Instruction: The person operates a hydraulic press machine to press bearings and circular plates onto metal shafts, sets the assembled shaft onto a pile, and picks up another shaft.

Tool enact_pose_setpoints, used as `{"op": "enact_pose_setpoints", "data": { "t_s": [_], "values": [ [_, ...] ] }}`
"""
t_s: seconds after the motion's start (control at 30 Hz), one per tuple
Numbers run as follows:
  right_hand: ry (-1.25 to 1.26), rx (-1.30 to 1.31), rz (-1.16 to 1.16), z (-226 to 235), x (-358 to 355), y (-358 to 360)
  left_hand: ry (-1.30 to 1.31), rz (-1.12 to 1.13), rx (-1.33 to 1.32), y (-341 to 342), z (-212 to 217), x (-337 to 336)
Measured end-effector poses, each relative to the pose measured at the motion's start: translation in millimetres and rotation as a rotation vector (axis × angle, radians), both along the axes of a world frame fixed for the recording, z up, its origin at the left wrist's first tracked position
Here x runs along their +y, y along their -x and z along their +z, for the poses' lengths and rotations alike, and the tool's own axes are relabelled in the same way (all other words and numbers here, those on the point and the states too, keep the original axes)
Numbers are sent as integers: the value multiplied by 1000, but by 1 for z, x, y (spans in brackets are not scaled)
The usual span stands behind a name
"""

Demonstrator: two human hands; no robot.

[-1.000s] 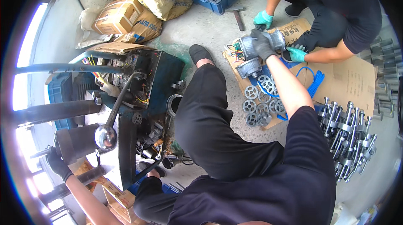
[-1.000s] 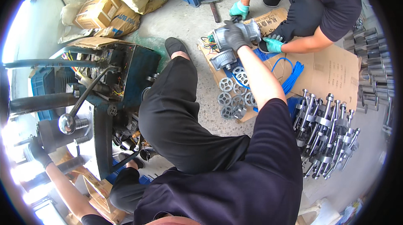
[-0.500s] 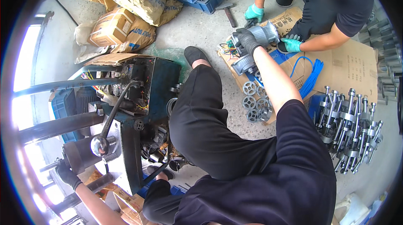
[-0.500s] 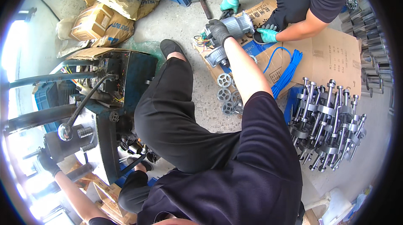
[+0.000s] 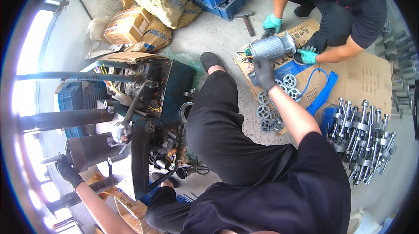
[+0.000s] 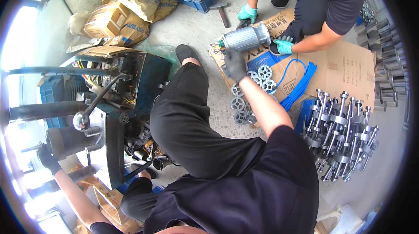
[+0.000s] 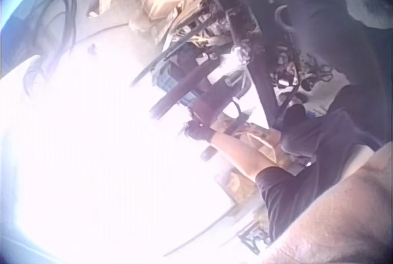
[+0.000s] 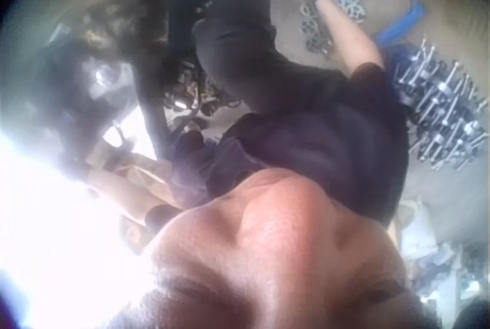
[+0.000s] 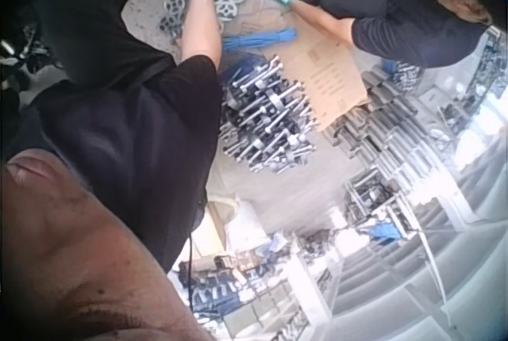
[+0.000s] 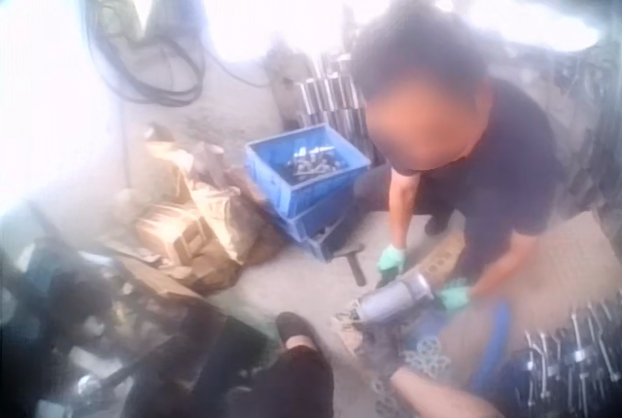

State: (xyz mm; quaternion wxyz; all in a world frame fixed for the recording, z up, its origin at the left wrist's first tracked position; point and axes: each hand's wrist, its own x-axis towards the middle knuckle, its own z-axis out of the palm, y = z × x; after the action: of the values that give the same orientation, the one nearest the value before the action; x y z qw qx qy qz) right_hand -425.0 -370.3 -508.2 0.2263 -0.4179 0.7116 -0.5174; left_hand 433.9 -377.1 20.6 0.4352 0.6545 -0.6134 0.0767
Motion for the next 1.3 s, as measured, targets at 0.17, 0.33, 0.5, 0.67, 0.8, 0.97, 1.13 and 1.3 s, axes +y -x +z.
{"op": "enact_pose_setpoints", "data": {
  "t_s": [0.17, 0.33, 0.5, 0.67, 0.8, 0.97, 1.13, 1.3],
  "values": [
    [131, 292, 244, 6, 105, -34, -72, 64, 4, 25, -14, -17],
    [-165, 87, 501, 53, 100, -31, -21, 12, -65, 8, -12, -12],
    [163, 313, 577, 214, 45, -42, 219, -241, 817, -8, -20, -25],
    [528, 678, 1042, 383, 77, -125, 162, -237, 790, 34, -30, -37],
    [577, 757, 1531, 424, 110, -215, 68, -256, 681, 23, -31, -39],
    [324, 808, 1806, 384, 104, -308, 63, -294, 671, -11, -38, -45],
    [4, 880, 1898, 304, 99, -322, 167, -202, 400, -56, -44, -48],
    [67, 839, 1846, 300, 96, -333, 132, -180, 660, -78, -42, -50]
  ]
}}
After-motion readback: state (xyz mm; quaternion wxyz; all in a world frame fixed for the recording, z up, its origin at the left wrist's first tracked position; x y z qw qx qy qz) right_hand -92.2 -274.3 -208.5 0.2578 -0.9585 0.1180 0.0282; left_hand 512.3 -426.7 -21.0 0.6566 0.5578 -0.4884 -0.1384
